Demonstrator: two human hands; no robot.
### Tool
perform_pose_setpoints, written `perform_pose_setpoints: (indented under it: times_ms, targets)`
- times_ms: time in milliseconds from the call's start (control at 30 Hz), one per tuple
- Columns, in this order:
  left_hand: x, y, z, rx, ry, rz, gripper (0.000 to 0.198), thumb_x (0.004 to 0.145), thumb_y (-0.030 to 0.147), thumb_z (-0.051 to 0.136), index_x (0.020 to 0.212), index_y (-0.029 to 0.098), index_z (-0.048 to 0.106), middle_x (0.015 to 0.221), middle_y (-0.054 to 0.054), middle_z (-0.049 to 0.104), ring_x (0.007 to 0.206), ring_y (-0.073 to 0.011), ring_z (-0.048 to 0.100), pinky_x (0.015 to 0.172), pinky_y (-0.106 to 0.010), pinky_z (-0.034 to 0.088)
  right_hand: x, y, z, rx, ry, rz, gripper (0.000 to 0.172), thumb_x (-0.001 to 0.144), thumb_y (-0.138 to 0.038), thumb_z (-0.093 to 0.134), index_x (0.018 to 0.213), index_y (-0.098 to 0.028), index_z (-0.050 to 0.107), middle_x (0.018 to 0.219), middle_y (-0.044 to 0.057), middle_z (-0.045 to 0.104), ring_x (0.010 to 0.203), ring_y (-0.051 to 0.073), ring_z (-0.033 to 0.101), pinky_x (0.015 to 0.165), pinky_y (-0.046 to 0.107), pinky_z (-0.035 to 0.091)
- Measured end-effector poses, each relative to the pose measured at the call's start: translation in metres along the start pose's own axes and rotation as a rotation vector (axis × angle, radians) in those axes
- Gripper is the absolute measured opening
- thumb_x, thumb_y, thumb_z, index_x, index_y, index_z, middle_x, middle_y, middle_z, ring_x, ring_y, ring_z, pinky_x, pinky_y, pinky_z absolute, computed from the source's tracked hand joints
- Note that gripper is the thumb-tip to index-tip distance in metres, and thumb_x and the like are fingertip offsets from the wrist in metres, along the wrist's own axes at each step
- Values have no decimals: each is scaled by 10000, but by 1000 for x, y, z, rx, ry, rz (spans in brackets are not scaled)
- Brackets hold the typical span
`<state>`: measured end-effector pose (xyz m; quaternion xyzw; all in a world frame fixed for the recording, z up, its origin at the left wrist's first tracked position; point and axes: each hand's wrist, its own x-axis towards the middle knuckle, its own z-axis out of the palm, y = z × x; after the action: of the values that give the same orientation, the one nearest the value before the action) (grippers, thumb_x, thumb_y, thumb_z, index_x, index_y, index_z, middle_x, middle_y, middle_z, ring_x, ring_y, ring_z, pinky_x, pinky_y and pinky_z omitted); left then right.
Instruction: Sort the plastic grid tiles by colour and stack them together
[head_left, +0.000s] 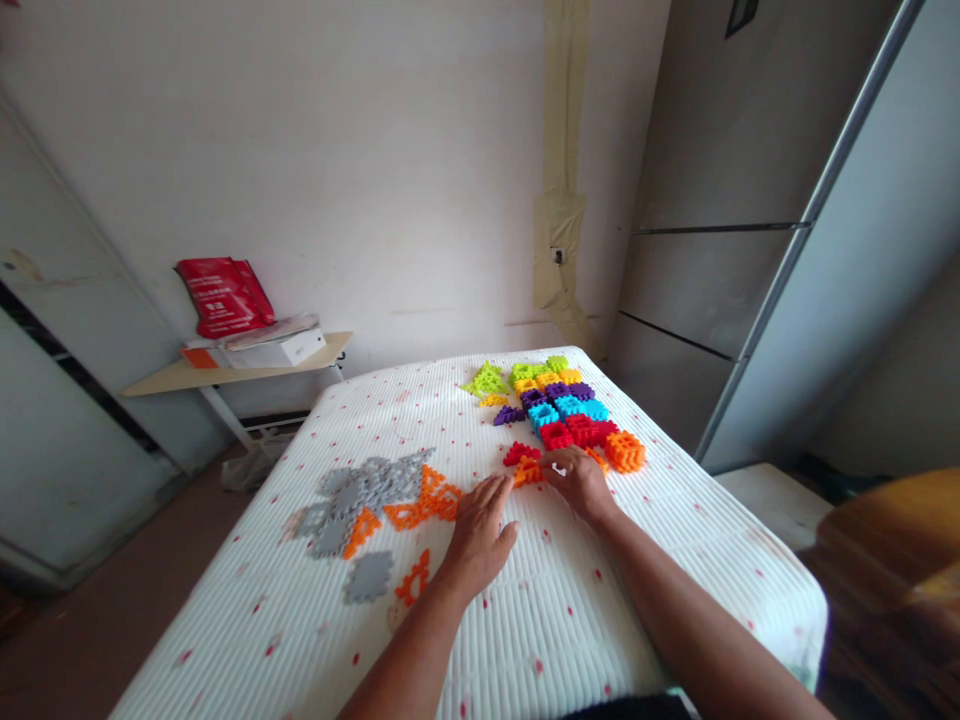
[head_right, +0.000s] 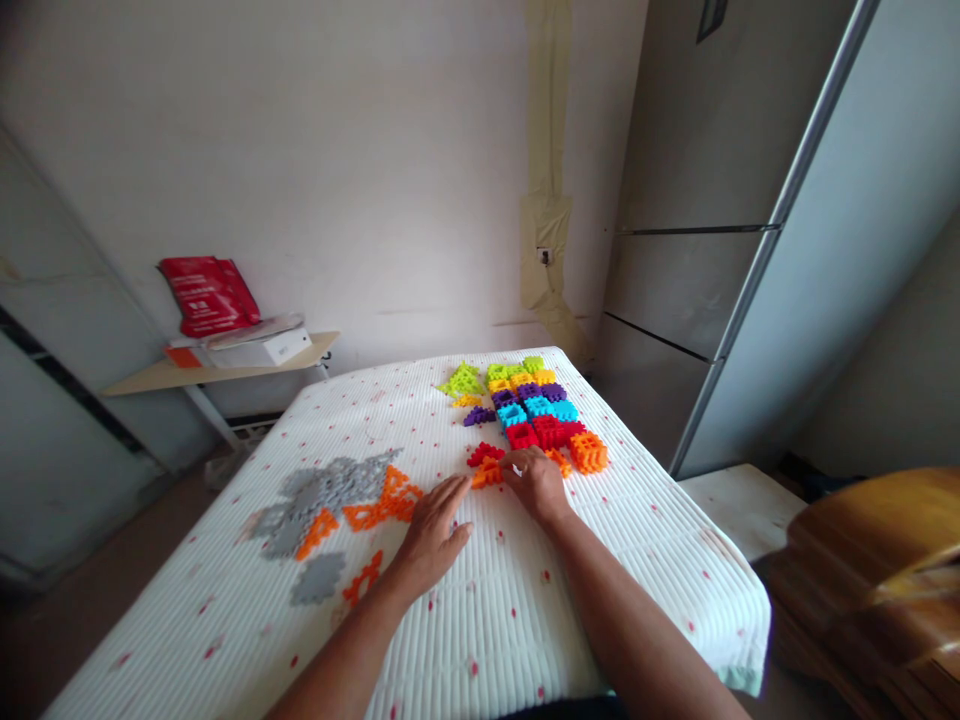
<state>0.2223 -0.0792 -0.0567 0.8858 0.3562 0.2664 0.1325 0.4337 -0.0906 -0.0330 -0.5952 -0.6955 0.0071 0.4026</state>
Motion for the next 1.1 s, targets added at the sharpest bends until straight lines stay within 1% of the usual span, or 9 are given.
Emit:
perform_pose_setpoints:
  times_ms: [300,433,667,833,933,1000,1033,1100]
  targets:
    - [1,2,2,67,-37,-5,634,765,171,470,1384,175,329,1416,-109,395,1321,-238,307,1081,-451,249,0,1,1,14,-51,47,200,720,-116,541,799,-208,700,807,45,695,691,164,602,638,256,458]
    - [0,3,3,93,-52,-17,636,768,166,460,1387,150,316,1425,-124,379,1326,-235,297,1084,-449,240,0,1,2,13,-48,62,200,719,-125,531,801,-202,696,810,45,693,670,154,596,619,245,452]
    - [-1,2,4,97,-50,-18,666,760,163,465,1401,169,285,1440,-113,359,1333,-235,288,1085,-453,233,0,-1,0,11,-59,42,188,729,-143,512,790,-197,681,777,46,682,648,150,596,606,241,454]
    - [-1,7,3,87,-36,-18,663,755,166,478,1395,162,301,1432,-123,370,1327,-243,300,1082,-455,240,-2,-1,1,13,-35,52,186,726,-160,526,844,-205,662,834,41,683,641,147,594,599,251,464]
    - [1,7,-1,99,4,-18,631,767,168,474,1381,149,330,1406,-125,407,1307,-240,330,1075,-441,261,-3,-1,1,33,10,-5,169,762,-199,517,876,-203,642,883,45,674,635,135,580,593,242,464]
    - [3,3,-9,138,70,-45,569,783,149,446,1348,142,385,1360,-120,462,1269,-228,378,1059,-419,292,-4,0,2,32,49,-35,163,793,-223,503,892,-198,630,903,53,666,634,132,575,590,238,461]
    - [4,-1,-15,169,109,-81,530,790,134,427,1320,148,427,1325,-112,497,1238,-220,412,1046,-406,312,-4,0,2,31,66,-41,161,805,-232,498,896,-196,626,911,57,663,635,131,574,590,237,459]
    - [6,-12,-30,251,187,-206,461,797,108,396,1236,172,521,1244,-94,563,1161,-214,477,1007,-388,354,-4,1,1,35,90,-46,161,823,-236,486,902,-192,619,921,61,657,644,131,579,597,235,458]
